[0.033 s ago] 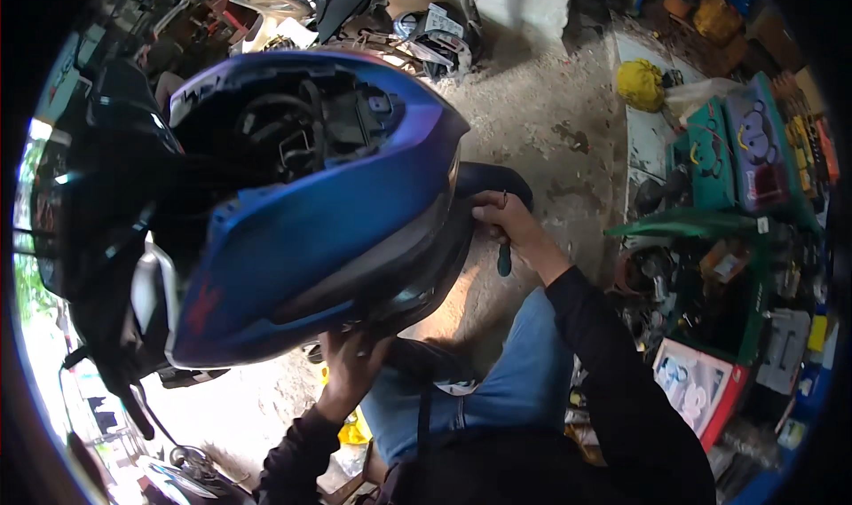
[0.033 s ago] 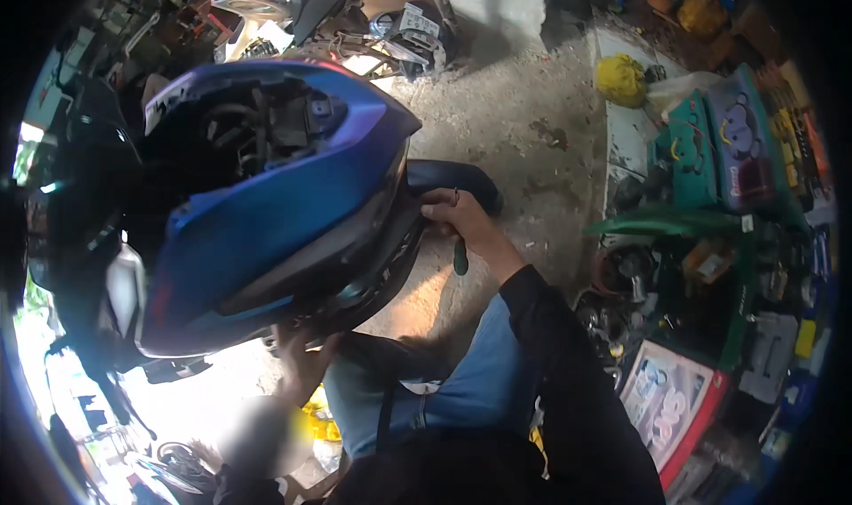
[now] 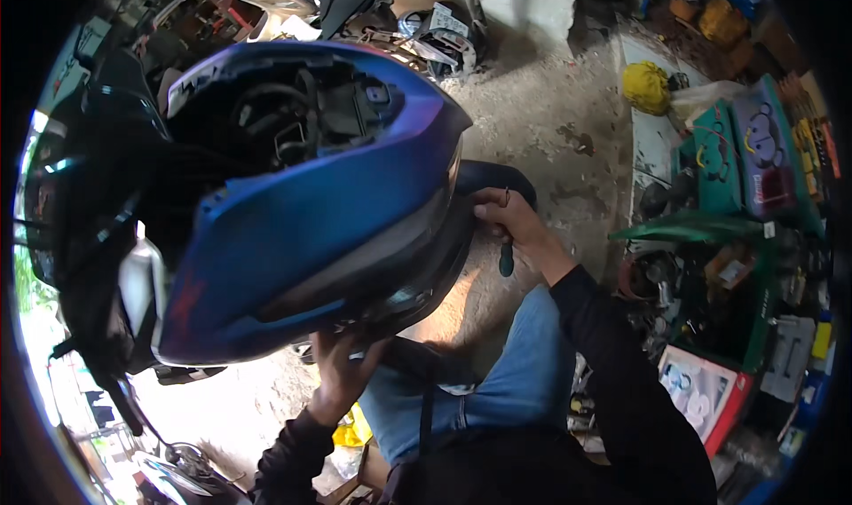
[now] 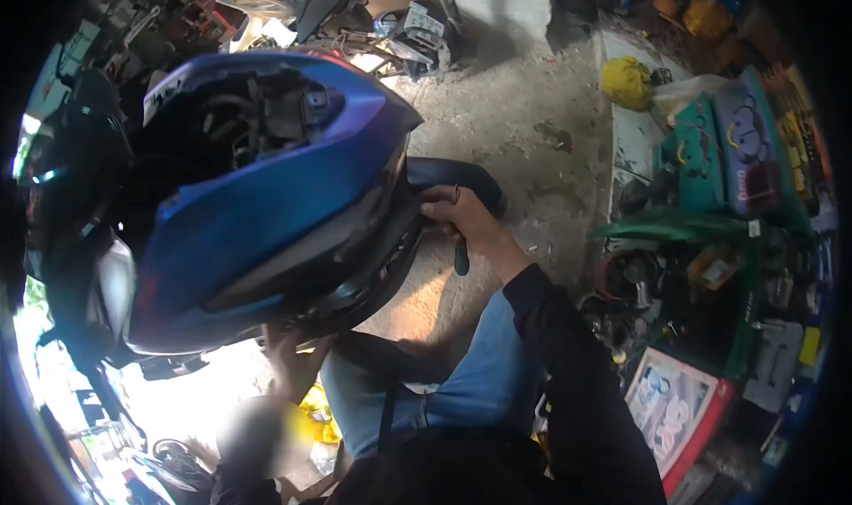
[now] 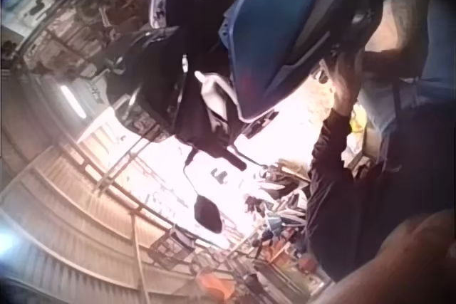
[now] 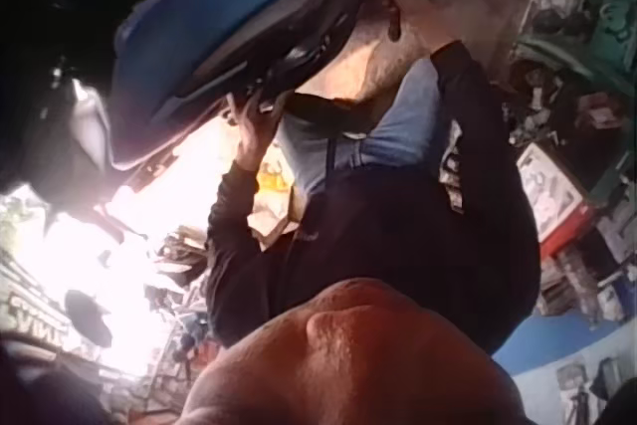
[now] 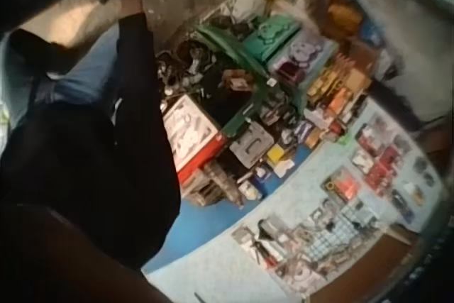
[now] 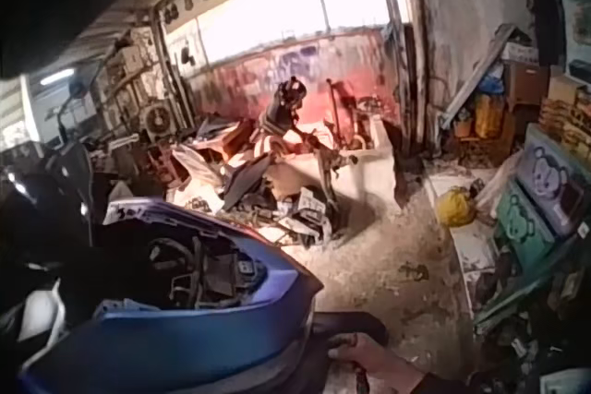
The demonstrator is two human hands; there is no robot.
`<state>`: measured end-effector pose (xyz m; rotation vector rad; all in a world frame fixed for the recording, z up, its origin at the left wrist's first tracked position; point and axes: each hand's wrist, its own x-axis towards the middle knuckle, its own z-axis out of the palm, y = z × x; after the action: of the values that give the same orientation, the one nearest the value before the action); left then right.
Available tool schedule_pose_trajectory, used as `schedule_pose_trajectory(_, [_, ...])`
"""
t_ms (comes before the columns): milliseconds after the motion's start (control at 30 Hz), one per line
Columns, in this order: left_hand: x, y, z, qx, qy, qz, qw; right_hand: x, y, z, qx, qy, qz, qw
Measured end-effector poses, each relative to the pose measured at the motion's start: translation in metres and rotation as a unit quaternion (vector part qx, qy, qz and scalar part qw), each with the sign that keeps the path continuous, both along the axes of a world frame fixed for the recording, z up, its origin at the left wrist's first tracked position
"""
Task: The person removes and detaches components of a motorcycle fairing. They use their hands to pull and unclip plastic panels, reach inside the frame to disconnect wiring connectors, and use a screwdriver to loosen internal fasteners.
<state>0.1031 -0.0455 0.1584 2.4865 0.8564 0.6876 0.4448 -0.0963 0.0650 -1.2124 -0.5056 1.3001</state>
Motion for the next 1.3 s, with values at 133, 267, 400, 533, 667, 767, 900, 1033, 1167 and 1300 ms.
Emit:
schedule_pose_trajectory(133, [0.000, 0.005, -0.011, 0.113, 0.028, 0.001, 0.993, 0.014, 0.000, -0.027, 0.094, 0.036, 0.079, 0.992])
schedule_pose_trajectory(267, [-0.001, -0.003, -0.014, 0.221, 0.016, 0.041, 0.974, 0.020, 0.012, -0.044, 0.261, 0.088, 0.135, 0.952])
schedule_pose_trajectory(400, [0.012, -0.016, -0.017, 0.254, 0.002, 0.118, 0.960, 0.001, 0.012, -0.057, 0.323, 0.148, 0.119, 0.927])
schedule_pose_trajectory(533, [0.010, -0.013, -0.030, 0.301, -0.036, 0.119, 0.945, 0.007, 0.028, -0.076, 0.348, 0.059, 0.162, 0.922])
schedule_pose_trajectory(667, [0.010, -0.014, -0.037, 0.297, -0.046, 0.126, 0.945, 0.004, 0.020, -0.075, 0.310, -0.075, 0.152, 0.936])
schedule_pose_trajectory(767, [0.010, -0.010, -0.039, 0.202, -0.101, 0.152, 0.962, -0.002, 0.020, -0.080, 0.252, -0.005, 0.164, 0.954])
schedule_pose_trajectory(900, [0.006, -0.012, -0.044, 0.241, -0.138, 0.162, 0.947, -0.011, 0.025, -0.079, 0.283, -0.065, 0.144, 0.946])
schedule_pose_trajectory(1033, [0.039, -0.031, -0.059, 0.563, -0.067, 0.211, 0.796, -0.003, 0.024, -0.075, 0.314, -0.108, 0.114, 0.936])
schedule_pose_trajectory(1167, [0.069, -0.061, -0.133, 0.429, -0.076, 0.068, 0.897, 0.002, 0.030, -0.084, 0.275, -0.001, 0.176, 0.945])
schedule_pose_trajectory(1300, [0.163, -0.069, -0.189, -0.120, -0.182, 0.023, 0.976, 0.013, 0.046, -0.102, 0.306, 0.012, 0.177, 0.935])
